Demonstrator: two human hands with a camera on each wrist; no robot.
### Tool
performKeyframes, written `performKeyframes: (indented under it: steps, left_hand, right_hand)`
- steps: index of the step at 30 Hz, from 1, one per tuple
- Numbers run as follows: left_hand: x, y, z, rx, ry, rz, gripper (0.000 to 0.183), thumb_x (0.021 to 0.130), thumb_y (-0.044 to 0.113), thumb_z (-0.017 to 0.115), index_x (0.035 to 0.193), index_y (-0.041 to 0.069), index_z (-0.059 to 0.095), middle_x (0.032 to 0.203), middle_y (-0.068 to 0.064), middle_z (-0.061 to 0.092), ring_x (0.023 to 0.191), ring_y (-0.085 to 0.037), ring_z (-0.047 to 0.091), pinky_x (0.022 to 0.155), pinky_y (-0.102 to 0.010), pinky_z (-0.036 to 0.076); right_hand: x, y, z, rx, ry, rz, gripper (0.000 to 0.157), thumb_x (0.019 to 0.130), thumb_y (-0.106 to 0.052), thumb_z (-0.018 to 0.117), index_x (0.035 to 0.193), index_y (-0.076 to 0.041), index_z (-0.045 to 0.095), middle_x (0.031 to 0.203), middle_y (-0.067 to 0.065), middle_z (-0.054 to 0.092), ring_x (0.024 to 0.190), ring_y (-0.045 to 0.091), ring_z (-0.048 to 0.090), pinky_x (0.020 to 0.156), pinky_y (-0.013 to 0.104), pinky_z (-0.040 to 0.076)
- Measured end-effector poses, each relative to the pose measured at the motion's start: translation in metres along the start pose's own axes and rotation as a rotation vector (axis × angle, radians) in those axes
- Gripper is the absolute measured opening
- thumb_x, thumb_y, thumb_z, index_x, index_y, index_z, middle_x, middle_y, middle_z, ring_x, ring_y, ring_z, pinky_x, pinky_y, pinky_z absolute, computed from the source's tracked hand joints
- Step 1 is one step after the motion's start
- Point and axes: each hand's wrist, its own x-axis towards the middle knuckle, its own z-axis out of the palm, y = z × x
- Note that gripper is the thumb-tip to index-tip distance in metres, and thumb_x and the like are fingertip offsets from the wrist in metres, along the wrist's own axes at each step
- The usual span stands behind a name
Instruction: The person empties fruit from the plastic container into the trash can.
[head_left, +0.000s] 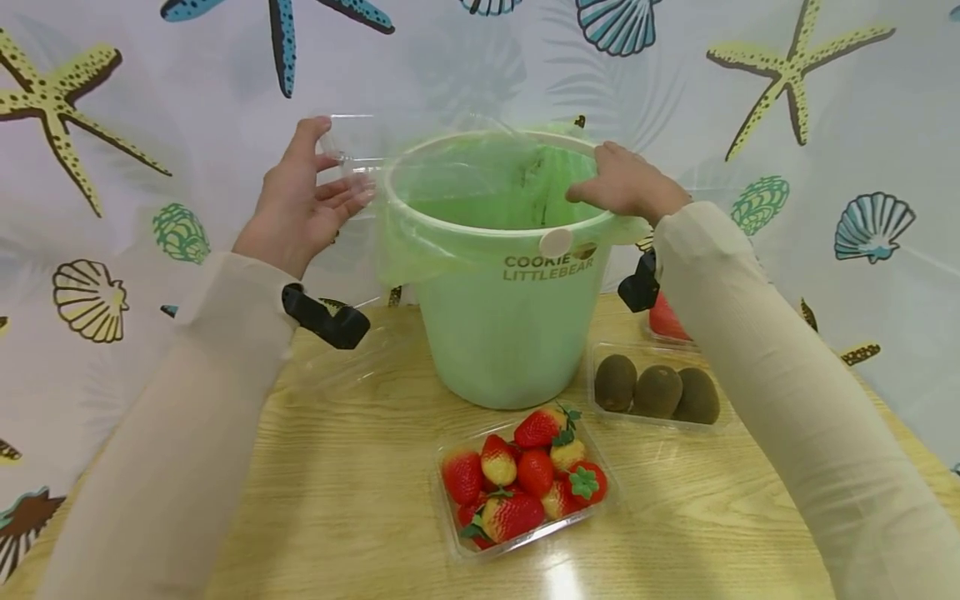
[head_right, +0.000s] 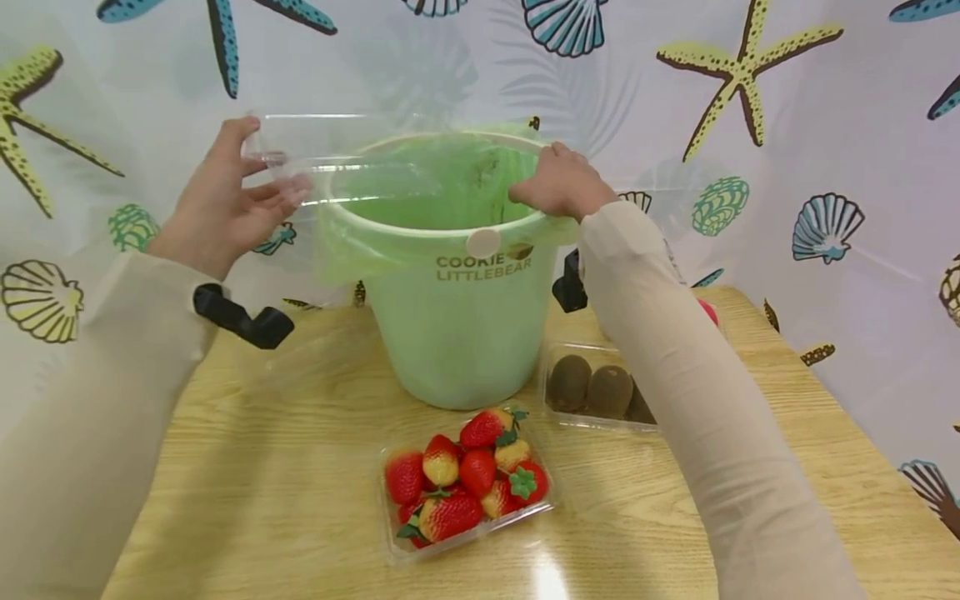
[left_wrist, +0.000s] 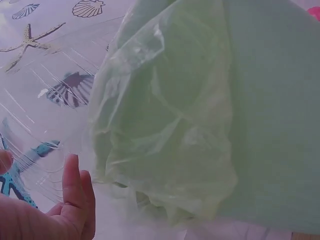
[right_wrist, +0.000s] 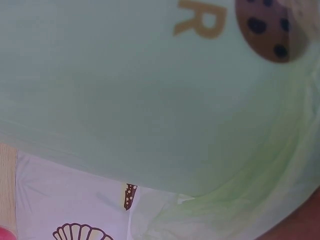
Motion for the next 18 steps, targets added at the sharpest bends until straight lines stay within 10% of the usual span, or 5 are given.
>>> performKeyframes:
  steps: [18]
  left_hand:
    - [-0.005, 0.016, -0.062, -0.296, -0.076, -0.041, 0.061, 0.076, 0.029, 0.070, 0.123, 0.023, 0.032, 0.119, -0.005, 0.041, 0.113, -0.023, 0.045, 0.082, -0.034, 0.049]
  right_hand:
    - [-0.003, -0.001, 0.001, 0.028, 0.023, -0.015, 0.071, 0.085, -0.033, 0.046, 0.138, 0.004, 0.017, 0.142, 0.019, 0.022, 0.118, 0.032, 0.031, 0.098, 0.046, 0.031]
